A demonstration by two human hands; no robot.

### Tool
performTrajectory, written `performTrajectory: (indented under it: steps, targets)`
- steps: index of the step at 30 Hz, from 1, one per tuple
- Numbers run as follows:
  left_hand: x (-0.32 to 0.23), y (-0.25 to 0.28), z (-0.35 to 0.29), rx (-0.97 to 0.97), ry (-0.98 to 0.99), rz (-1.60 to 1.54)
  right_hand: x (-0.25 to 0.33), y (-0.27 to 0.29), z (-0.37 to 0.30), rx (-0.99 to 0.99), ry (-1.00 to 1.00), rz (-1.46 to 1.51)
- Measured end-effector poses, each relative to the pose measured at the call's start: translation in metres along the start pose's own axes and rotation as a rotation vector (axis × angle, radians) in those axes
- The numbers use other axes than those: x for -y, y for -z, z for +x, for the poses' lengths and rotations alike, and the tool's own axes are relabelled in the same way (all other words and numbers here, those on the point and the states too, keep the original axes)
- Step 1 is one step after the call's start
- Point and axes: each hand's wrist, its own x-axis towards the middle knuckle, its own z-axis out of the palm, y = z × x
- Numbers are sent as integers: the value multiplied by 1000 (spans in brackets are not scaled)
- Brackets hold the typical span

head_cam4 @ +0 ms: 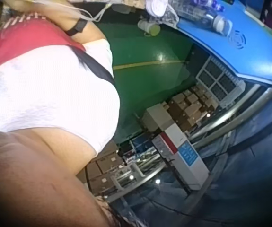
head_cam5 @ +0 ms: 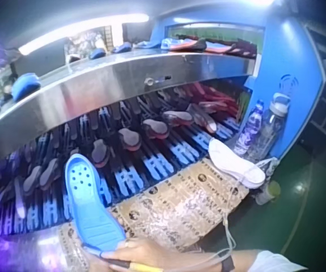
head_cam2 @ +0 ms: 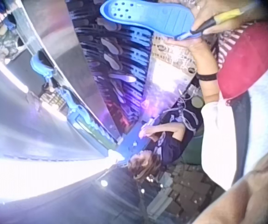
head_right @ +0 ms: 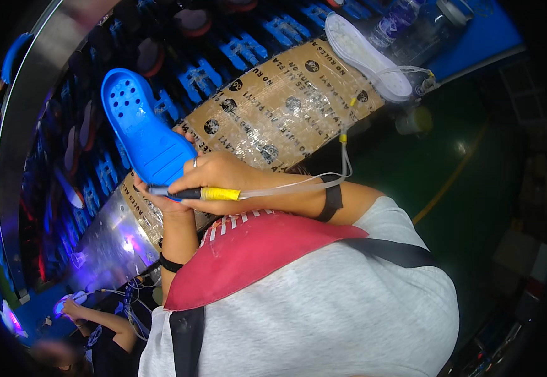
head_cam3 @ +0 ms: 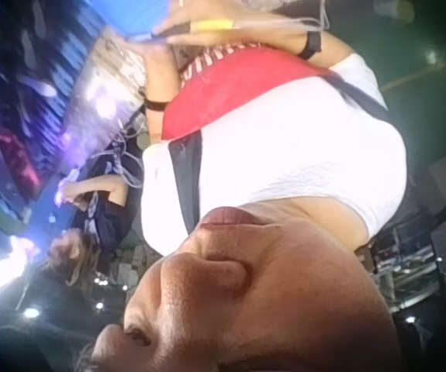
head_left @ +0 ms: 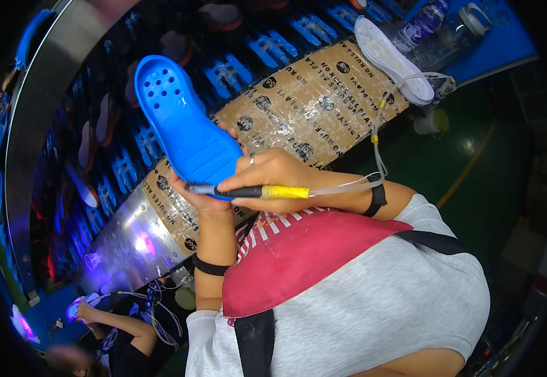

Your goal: Applying adhesive to the interior edges and surfaces of blue shoe soles using a handheld applicator brush.

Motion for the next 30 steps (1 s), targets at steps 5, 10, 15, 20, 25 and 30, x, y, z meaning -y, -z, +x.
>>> performTrajectory:
  steps: [5,10,15,20,25,30]
  targets:
    - [-20,8,4,207,-7,-87,2,18,-3,57,-145,253]
    - [-30,5,5,166,-37,-17,0,15,-9,84,-383,198]
    - [-28,-7,1,162,-5,-100,6,18,-6,89,-173,288]
    - [-44,-8,1,227,30,41,-6,20,-6,5,6,37]
    - [-57,-4,2,202,96,126,-1,21,-9,254,-33,109]
    - [-60,2,6,136,174,303,3,31,-3,336,-39,269]
